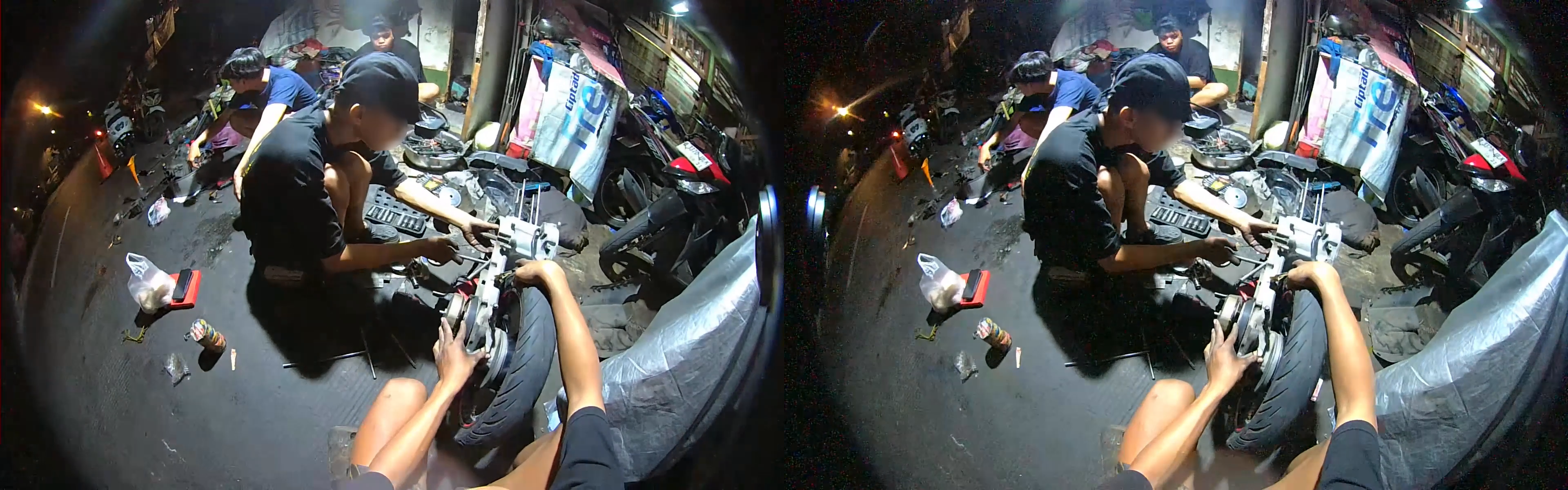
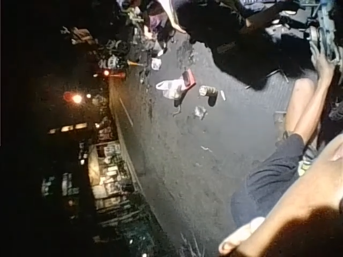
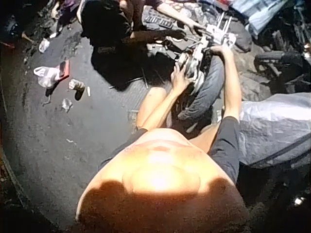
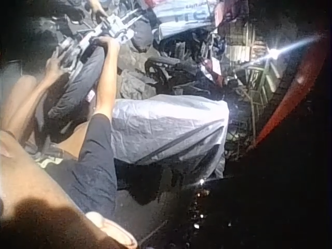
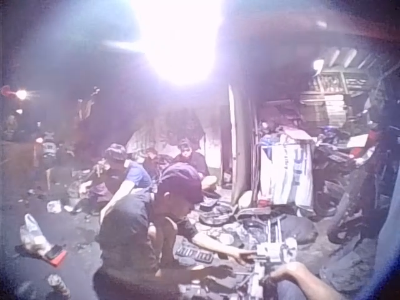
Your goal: Inspecting and installing a drive belt on a motorcycle engine.
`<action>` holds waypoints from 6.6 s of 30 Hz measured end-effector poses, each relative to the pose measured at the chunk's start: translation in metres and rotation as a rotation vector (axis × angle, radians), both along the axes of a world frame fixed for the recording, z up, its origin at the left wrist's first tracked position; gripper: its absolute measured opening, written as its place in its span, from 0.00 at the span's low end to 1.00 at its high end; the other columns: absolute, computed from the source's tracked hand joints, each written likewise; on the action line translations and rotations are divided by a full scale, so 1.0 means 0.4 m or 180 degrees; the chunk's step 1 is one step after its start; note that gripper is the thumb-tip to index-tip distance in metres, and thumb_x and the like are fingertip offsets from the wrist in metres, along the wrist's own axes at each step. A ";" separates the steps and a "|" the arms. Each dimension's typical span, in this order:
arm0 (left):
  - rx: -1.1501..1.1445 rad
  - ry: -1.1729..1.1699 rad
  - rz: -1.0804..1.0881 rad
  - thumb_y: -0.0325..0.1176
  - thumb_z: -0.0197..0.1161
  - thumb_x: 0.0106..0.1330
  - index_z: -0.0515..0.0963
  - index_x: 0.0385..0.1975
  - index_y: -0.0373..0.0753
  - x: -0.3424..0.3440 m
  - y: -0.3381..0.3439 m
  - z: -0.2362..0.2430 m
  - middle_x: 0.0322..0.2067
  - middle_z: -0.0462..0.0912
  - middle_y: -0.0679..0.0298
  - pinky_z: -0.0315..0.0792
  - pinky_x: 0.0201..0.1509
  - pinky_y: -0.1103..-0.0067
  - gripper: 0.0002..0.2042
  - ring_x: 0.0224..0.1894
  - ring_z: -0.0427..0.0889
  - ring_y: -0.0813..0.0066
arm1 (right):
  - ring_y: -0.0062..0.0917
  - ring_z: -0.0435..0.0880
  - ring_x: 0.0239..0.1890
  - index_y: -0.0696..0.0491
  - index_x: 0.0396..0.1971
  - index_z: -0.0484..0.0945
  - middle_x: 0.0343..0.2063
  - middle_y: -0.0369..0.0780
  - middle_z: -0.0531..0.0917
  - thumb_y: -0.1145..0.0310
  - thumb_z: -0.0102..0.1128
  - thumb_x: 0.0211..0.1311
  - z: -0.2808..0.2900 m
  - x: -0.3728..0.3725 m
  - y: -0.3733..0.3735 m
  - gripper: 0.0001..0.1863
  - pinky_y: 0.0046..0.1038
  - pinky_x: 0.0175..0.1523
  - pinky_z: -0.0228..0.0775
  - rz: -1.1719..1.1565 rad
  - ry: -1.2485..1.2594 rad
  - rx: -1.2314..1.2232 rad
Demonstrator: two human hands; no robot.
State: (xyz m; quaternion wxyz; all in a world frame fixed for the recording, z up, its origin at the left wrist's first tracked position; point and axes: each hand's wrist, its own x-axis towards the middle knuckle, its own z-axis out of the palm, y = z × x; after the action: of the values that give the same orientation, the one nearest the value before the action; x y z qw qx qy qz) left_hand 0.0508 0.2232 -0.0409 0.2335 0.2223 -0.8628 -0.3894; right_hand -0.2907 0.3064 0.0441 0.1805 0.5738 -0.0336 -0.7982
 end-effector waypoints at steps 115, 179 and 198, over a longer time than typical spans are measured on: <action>0.0113 -0.0335 -0.0419 0.46 0.91 0.22 0.61 0.75 0.59 -0.027 -0.069 -0.017 0.69 0.54 0.34 0.65 0.73 0.60 0.67 0.69 0.65 0.36 | 0.30 0.77 0.47 0.55 0.49 0.78 0.48 0.37 0.85 0.41 0.56 0.68 -0.043 -0.044 -0.075 0.30 0.40 0.59 0.66 -0.8498 -0.1670 -0.3265; -0.1859 -0.3753 -0.5698 0.54 0.60 0.67 0.88 0.34 0.40 0.601 0.297 -0.158 0.38 0.89 0.54 0.81 0.46 0.58 0.22 0.42 0.88 0.51 | 0.37 0.76 0.62 0.59 0.62 0.72 0.67 0.48 0.74 0.48 0.41 0.72 0.094 0.137 -0.090 0.32 0.45 0.68 0.61 -0.8159 -0.1740 -0.3061; -0.1055 -0.2876 -0.5467 0.45 0.72 0.57 0.88 0.34 0.38 0.514 0.272 -0.077 0.38 0.90 0.55 0.81 0.41 0.59 0.16 0.42 0.88 0.54 | 0.29 0.83 0.44 0.51 0.62 0.69 0.48 0.39 0.85 0.50 0.67 0.59 -0.003 0.003 -0.045 0.35 0.39 0.50 0.74 -0.7534 -0.2351 -0.4114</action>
State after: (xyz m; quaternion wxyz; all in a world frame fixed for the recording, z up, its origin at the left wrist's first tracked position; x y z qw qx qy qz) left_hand 0.2566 0.3319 -0.0719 -0.4524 -0.3878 -0.7828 -0.1792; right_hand -0.2895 0.2884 0.0429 -0.3821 0.1961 -0.8946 -0.1231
